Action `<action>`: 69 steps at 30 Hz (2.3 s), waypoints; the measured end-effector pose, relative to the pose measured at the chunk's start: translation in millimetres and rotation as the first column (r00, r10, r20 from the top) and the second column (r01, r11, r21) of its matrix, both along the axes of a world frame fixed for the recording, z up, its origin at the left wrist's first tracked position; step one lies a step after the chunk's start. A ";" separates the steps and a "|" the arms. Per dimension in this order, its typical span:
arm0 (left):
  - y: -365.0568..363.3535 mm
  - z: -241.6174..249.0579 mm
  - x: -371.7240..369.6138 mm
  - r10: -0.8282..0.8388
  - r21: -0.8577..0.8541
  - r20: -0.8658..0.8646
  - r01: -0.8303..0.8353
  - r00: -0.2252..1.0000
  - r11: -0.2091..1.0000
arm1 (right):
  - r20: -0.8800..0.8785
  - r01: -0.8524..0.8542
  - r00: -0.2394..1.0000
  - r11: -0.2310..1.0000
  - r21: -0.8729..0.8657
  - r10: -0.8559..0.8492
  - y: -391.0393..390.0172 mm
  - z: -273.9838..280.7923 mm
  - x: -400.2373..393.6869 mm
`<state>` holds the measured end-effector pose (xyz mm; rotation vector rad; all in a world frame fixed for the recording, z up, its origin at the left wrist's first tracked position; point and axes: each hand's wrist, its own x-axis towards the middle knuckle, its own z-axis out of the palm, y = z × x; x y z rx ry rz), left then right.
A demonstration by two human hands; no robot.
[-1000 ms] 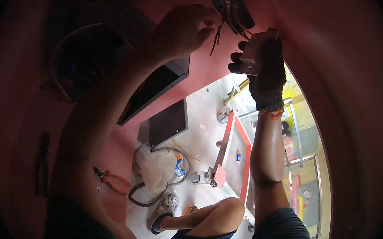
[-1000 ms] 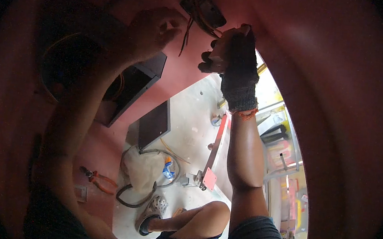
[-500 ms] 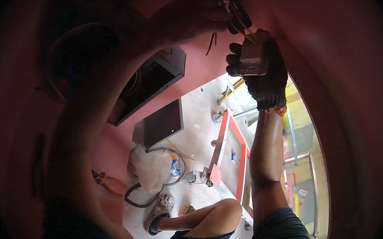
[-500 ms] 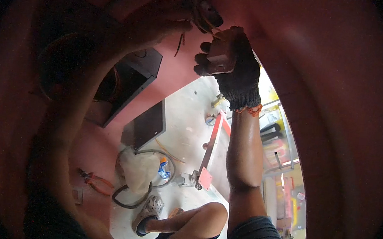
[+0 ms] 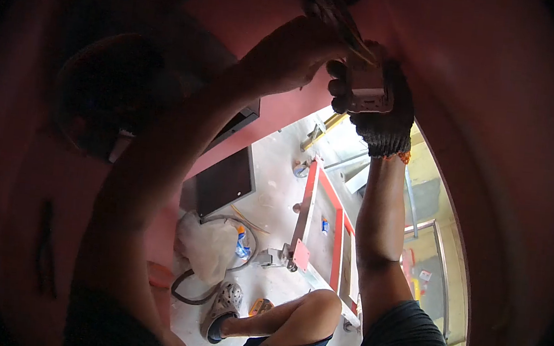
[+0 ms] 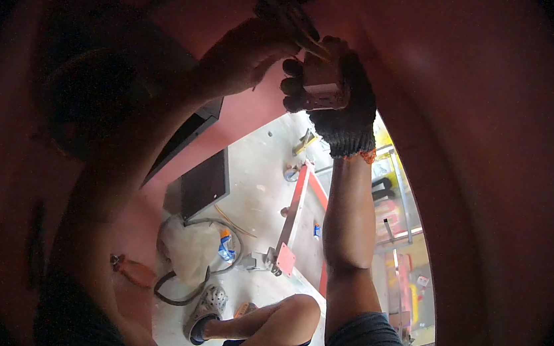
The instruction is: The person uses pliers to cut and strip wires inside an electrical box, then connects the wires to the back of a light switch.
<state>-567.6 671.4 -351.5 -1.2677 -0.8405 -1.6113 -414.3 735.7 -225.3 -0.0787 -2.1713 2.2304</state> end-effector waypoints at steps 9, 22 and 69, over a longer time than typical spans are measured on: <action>8.5 -1.7 4.8 -0.077 0.100 0.030 0.074 0.997 0.992 | 0.056 0.041 0.998 0.999 0.025 -0.042 7.0 5.1 -0.1; 13.7 -1.5 10.6 -0.051 0.124 0.096 0.039 0.994 0.992 | -0.127 0.172 0.980 0.978 0.120 -0.156 -4.1 -6.6 4.5; 3.3 -2.7 49.1 -0.190 0.198 0.573 0.090 0.797 0.976 | -0.631 0.711 0.700 -0.410 0.571 0.336 11.4 -46.1 7.8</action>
